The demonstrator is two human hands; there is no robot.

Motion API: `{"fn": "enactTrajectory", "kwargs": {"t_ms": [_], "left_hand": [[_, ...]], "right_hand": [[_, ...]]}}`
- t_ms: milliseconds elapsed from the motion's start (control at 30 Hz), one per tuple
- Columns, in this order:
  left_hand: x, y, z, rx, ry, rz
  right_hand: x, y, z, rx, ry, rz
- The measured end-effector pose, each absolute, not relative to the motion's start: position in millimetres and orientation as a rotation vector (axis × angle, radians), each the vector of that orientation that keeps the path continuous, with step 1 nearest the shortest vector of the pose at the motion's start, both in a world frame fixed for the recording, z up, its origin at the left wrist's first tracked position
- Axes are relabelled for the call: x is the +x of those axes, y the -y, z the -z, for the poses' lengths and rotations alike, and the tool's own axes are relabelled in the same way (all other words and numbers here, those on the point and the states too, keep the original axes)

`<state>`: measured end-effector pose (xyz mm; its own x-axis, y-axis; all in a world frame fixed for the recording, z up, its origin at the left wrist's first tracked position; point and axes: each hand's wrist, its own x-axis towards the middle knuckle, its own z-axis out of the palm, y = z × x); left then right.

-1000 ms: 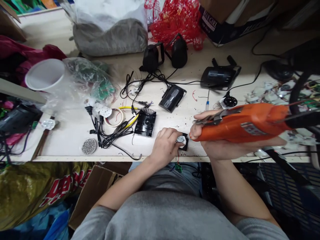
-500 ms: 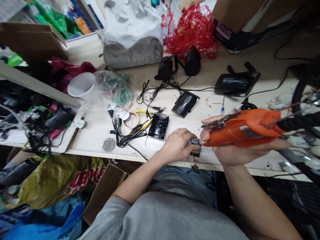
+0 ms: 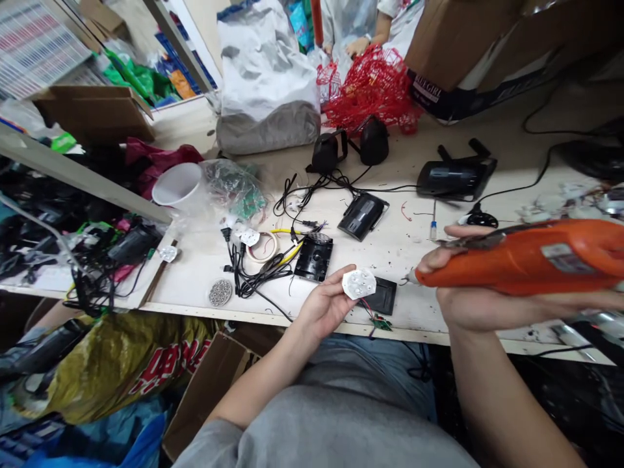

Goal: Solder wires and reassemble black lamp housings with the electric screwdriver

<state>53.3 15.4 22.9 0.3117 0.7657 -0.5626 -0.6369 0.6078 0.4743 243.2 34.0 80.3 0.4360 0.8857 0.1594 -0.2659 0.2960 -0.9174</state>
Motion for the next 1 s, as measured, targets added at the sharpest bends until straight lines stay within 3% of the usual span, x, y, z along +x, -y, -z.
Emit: {"fn": "enactTrajectory", "kwargs": {"t_ms": [233, 533, 700, 1000], "left_hand": [[60.8, -15.1, -25.6, 0.089, -0.798, -0.829], [67.0, -15.7, -18.3, 0.202, -0.789, -0.825], [72.8, -11.4, -26.4, 0.299, -0.798, -0.832], [62.6, 11.5, -34.0, 0.482, -0.918, -0.927]], "right_hand": [[265.7, -48.6, -62.6, -1.153, 1.038, -0.664], [267.8, 25.5, -46.0, -1.460, 1.317, -0.129], [239.3, 39.1, -37.8, -1.280, 1.884, -0.193], [235.1, 26.6, -32.8, -1.277, 1.847, -0.111]]}}
